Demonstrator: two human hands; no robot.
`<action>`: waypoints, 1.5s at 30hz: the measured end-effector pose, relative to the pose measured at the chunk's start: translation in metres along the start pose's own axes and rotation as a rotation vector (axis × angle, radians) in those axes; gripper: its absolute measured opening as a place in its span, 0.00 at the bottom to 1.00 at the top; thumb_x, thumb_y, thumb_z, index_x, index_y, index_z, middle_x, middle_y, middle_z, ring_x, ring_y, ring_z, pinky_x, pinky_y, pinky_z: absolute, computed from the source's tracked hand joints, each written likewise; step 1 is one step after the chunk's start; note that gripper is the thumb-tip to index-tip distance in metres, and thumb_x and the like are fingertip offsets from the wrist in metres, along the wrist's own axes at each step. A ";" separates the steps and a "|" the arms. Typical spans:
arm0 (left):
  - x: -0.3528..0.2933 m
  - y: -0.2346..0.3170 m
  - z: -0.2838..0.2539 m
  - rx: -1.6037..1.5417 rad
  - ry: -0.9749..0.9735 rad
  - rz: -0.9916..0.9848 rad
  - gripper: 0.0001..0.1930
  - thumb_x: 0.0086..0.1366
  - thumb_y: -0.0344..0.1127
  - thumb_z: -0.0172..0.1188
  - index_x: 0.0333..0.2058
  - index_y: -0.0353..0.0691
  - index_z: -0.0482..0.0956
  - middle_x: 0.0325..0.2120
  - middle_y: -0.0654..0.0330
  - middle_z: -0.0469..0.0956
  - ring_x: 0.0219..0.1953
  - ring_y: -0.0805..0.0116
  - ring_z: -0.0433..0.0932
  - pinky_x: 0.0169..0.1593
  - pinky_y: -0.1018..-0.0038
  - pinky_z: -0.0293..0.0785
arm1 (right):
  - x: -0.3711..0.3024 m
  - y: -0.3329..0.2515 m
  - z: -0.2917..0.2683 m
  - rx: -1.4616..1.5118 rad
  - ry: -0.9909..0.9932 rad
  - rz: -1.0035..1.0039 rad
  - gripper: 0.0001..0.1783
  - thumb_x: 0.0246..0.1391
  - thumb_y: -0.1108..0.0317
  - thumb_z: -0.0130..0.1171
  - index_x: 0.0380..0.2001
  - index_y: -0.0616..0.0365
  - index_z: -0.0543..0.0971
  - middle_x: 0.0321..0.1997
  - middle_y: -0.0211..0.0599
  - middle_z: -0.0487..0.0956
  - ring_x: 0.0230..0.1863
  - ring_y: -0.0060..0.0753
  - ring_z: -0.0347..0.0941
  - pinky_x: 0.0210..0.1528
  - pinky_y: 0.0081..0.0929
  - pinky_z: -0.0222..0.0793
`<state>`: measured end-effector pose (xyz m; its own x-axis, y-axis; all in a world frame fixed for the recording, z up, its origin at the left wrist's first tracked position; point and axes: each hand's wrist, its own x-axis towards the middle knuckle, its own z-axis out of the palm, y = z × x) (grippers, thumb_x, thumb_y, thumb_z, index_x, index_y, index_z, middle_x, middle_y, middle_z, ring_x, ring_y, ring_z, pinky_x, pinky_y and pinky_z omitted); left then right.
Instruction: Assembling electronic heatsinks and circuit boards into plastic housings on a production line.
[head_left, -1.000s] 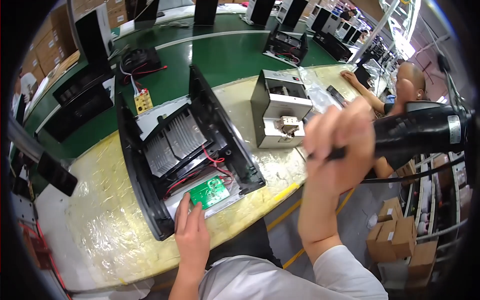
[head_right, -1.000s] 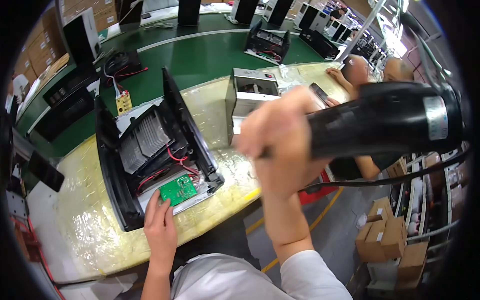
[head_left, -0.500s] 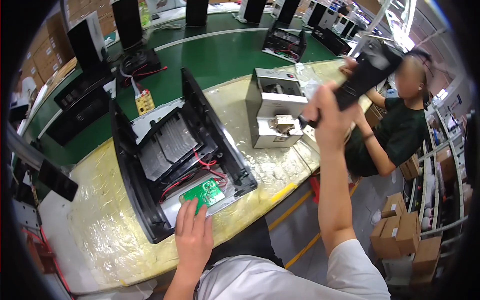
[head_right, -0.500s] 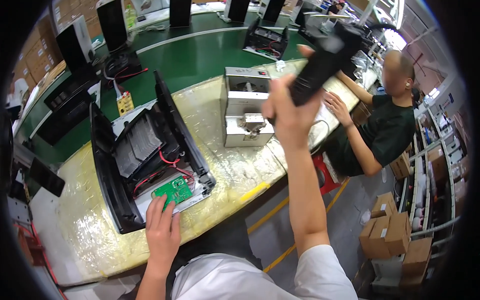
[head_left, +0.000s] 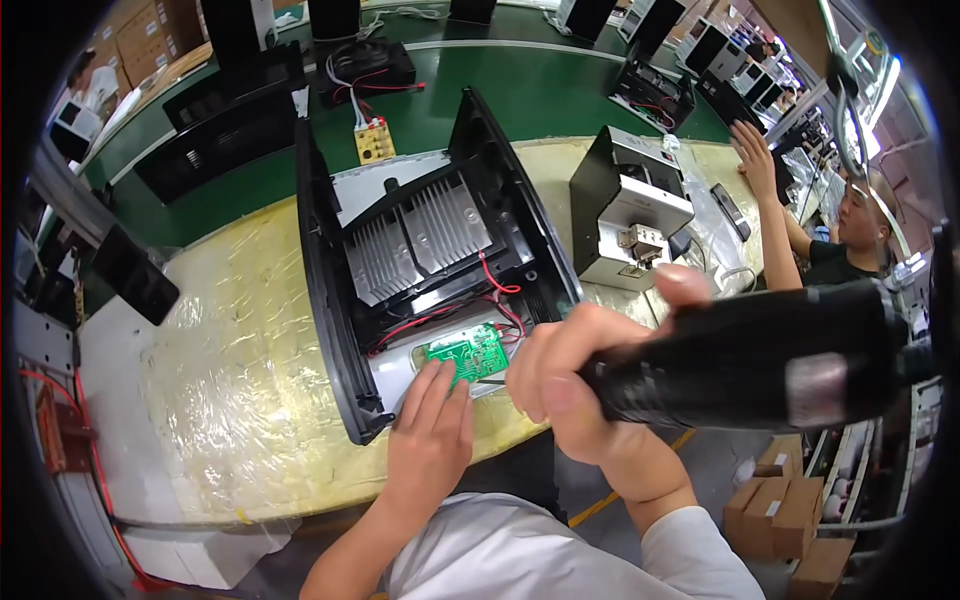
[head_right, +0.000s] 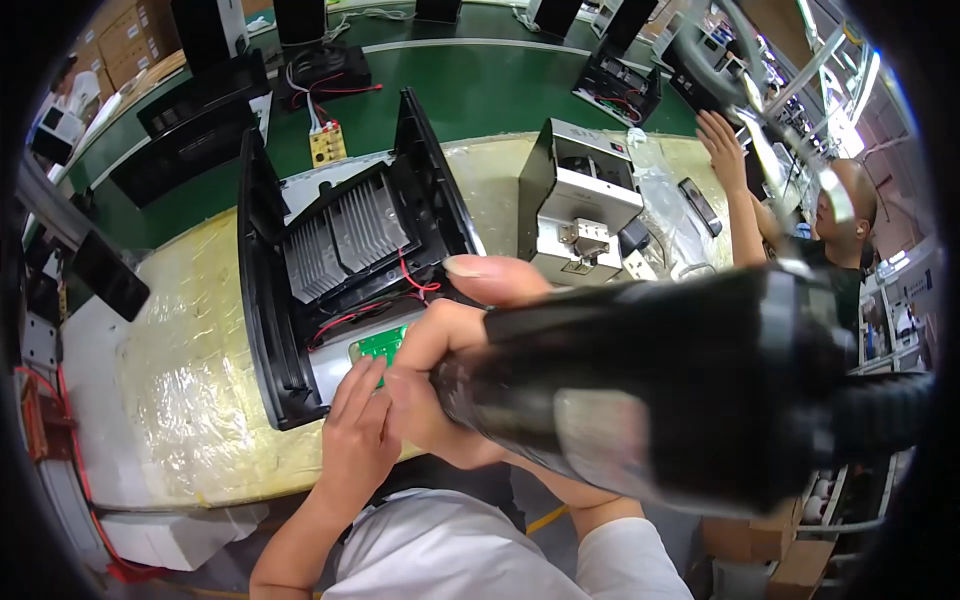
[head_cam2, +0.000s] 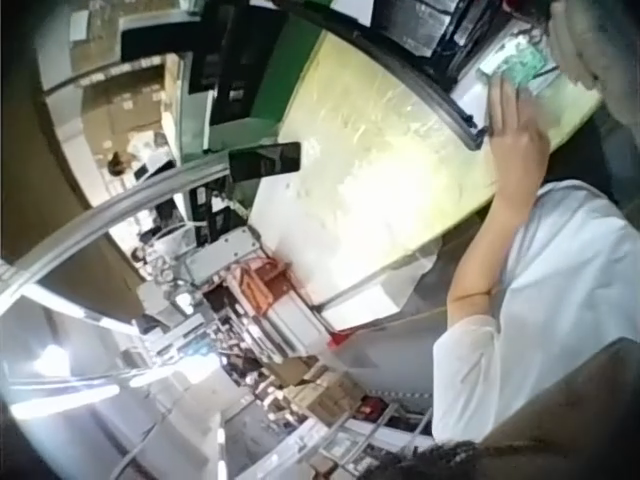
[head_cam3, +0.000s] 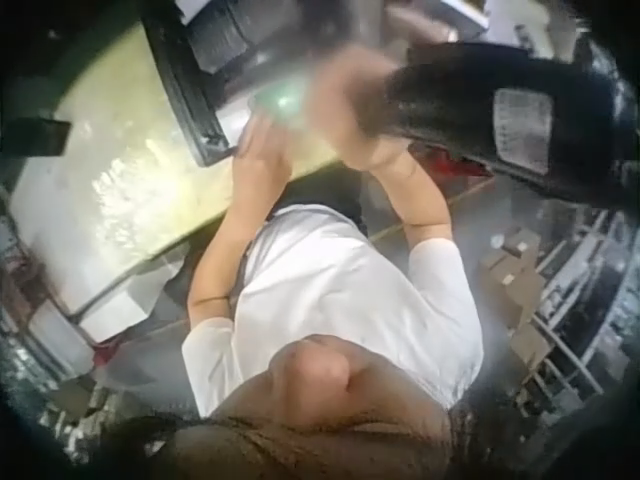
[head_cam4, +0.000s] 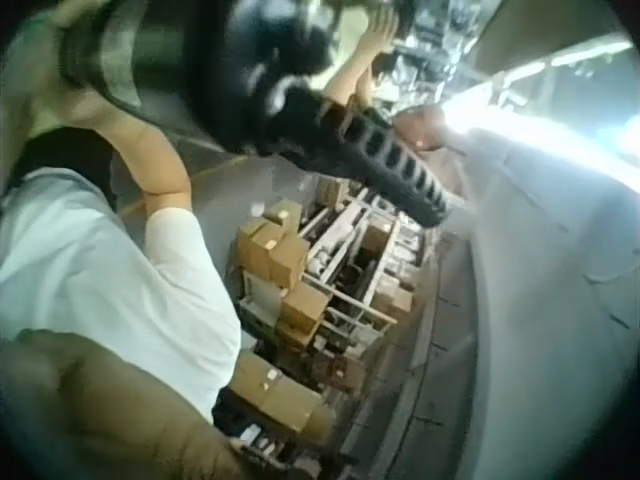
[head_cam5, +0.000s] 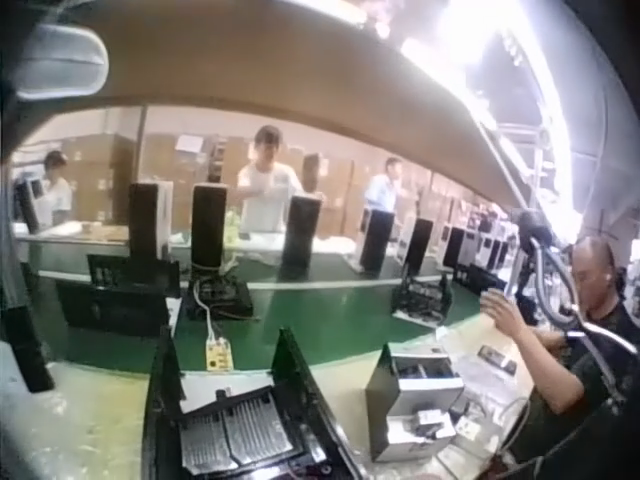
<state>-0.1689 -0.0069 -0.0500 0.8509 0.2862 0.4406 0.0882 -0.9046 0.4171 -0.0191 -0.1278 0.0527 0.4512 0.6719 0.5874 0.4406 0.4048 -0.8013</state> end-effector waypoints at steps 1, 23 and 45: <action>0.002 0.003 0.000 -0.010 -0.022 -0.009 0.12 0.57 0.25 0.66 0.41 0.30 0.82 0.49 0.48 0.78 0.56 0.50 0.76 0.57 0.62 0.75 | 0.001 0.004 0.000 0.004 -0.010 0.000 0.48 0.61 0.77 0.59 0.69 0.34 0.40 0.23 0.33 0.71 0.19 0.29 0.68 0.22 0.31 0.67; 0.011 0.003 0.015 -0.036 0.028 -0.025 0.15 0.57 0.24 0.64 0.44 0.29 0.81 0.51 0.48 0.77 0.58 0.50 0.74 0.57 0.59 0.75 | 0.012 0.053 0.004 -0.048 -0.054 -0.106 0.33 0.57 0.82 0.58 0.57 0.56 0.50 0.23 0.33 0.71 0.20 0.23 0.70 0.25 0.22 0.69; 0.184 -0.095 -0.047 0.328 -0.395 -0.012 0.62 0.46 0.48 0.76 0.73 0.37 0.45 0.67 0.37 0.57 0.69 0.38 0.57 0.68 0.49 0.61 | 0.010 0.145 -0.138 -0.322 0.859 0.177 0.35 0.63 0.70 0.61 0.69 0.58 0.58 0.33 0.31 0.73 0.27 0.21 0.71 0.31 0.21 0.69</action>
<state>-0.0454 0.1462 0.0293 0.9740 0.2134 0.0764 0.2034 -0.9716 0.1209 0.1561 -0.1480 -0.0423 0.8948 -0.0336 0.4451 0.4464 0.0620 -0.8927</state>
